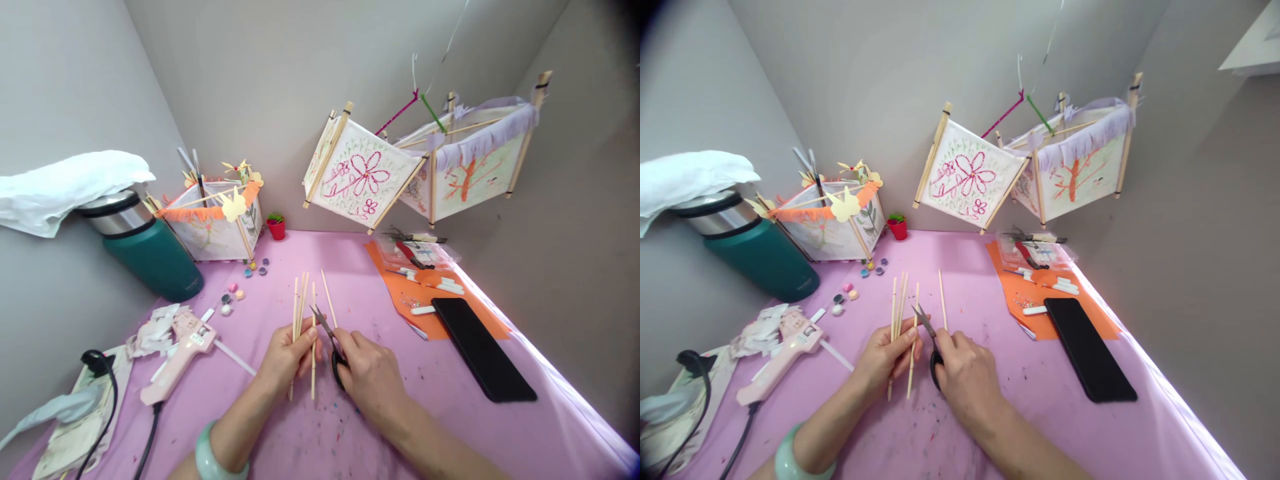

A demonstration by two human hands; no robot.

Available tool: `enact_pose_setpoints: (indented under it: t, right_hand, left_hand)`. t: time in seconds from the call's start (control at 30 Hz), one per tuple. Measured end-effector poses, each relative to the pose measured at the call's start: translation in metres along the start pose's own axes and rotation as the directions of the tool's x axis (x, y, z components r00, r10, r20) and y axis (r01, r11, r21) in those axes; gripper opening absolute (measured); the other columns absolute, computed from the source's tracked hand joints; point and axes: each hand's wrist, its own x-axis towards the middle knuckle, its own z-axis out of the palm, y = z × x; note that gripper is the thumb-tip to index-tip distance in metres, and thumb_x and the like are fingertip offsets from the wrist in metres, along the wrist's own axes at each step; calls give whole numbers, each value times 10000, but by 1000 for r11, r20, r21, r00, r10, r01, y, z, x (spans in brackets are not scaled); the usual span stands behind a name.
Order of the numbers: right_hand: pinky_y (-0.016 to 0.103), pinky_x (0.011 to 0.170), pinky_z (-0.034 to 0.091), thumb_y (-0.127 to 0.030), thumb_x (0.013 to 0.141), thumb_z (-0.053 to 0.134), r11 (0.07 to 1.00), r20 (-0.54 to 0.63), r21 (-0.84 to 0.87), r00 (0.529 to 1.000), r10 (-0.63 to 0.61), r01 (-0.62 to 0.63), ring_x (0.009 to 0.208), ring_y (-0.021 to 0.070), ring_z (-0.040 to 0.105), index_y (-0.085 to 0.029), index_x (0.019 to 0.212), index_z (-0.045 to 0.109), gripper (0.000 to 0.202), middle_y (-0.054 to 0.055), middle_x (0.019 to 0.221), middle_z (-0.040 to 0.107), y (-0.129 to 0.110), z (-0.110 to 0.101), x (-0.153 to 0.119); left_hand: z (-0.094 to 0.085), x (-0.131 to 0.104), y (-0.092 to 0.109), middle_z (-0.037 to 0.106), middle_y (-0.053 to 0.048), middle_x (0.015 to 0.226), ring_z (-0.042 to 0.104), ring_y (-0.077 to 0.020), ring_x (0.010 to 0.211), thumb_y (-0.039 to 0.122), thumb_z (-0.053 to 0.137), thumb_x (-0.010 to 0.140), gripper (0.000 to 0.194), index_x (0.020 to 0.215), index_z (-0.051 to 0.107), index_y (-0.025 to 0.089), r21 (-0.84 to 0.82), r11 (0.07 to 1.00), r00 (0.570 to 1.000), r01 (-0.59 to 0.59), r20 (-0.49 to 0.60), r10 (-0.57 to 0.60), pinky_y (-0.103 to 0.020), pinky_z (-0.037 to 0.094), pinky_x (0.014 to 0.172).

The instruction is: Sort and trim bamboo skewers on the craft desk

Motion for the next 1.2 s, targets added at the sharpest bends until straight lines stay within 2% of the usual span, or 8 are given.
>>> enact_pose_setpoints:
  t: [0.17, 0.27, 0.33, 0.47, 0.67, 1.0, 1.2]
  right_hand:
    - [251, 568, 289, -125, 725, 521, 1000, 69, 9, 998, -10, 9, 664, 150, 566, -216, 943, 573, 241, 8, 756, 606, 11, -7, 4]
    - [248, 574, 292, -123, 715, 522, 1000, 90, 8, 996, -21, 21, 682, 153, 575, -229, 964, 583, 278, 5, 766, 614, 17, -11, 6]
    - [247, 579, 298, -126, 723, 523, 999, 81, 29, 996, -33, 31, 676, 151, 575, -235, 986, 589, 292, 2, 766, 617, 20, -12, 7]
    - [236, 591, 321, -153, 765, 517, 988, 75, 146, 996, -51, 40, 667, 140, 574, -233, 970, 610, 239, -2, 752, 628, 25, -11, 9]
    - [216, 575, 336, -196, 790, 517, 936, 132, 351, 988, -83, 32, 626, 118, 548, -226, 917, 607, 158, -18, 734, 632, 29, -15, 13]
    - [241, 612, 337, -243, 801, 536, 961, 110, 268, 989, -96, 63, 659, 142, 542, -232, 1024, 584, 229, 2, 761, 610, 28, -13, 11]
    - [251, 617, 320, -249, 797, 540, 978, 93, 186, 990, -109, 91, 671, 150, 534, -239, 1046, 572, 251, 2, 766, 594, 27, -12, 10]
  left_hand:
    - [-4, 1, 3, 462, 43, 432, 254, -11, 281, 428, 582, 785, 340, 662, 574, 111, 26, 999, 999, 41, 29, -42, -202, 117, 338]
    - [-5, 1, 3, 544, 33, 522, 250, -8, 285, 412, 608, 761, 326, 890, 605, 113, -28, 996, 996, 90, 9, -90, -196, 102, 328]
    - [-6, 0, 4, 547, 39, 533, 225, -4, 290, 400, 602, 764, 366, 995, 595, 116, -78, 991, 994, 109, 23, -107, -189, 98, 328]
    - [-10, -1, 7, 529, 44, 522, 201, -2, 299, 376, 606, 761, 399, 1051, 596, 102, -127, 980, 987, 154, 64, -147, -182, 100, 323]
    - [-12, -1, 11, 523, 42, 517, 200, -3, 297, 340, 600, 763, 388, 1056, 602, 86, -142, 971, 980, 193, 75, -184, -174, 114, 311]
    - [-8, -2, 4, 549, 30, 519, 231, -5, 290, 355, 523, 828, 285, 967, 609, 122, -160, 977, 990, 138, 53, -131, -153, 124, 308]
    - [-7, -2, 4, 524, 42, 500, 207, -10, 287, 360, 530, 820, 265, 925, 603, 128, -193, 968, 987, 158, 63, -148, -155, 123, 287]
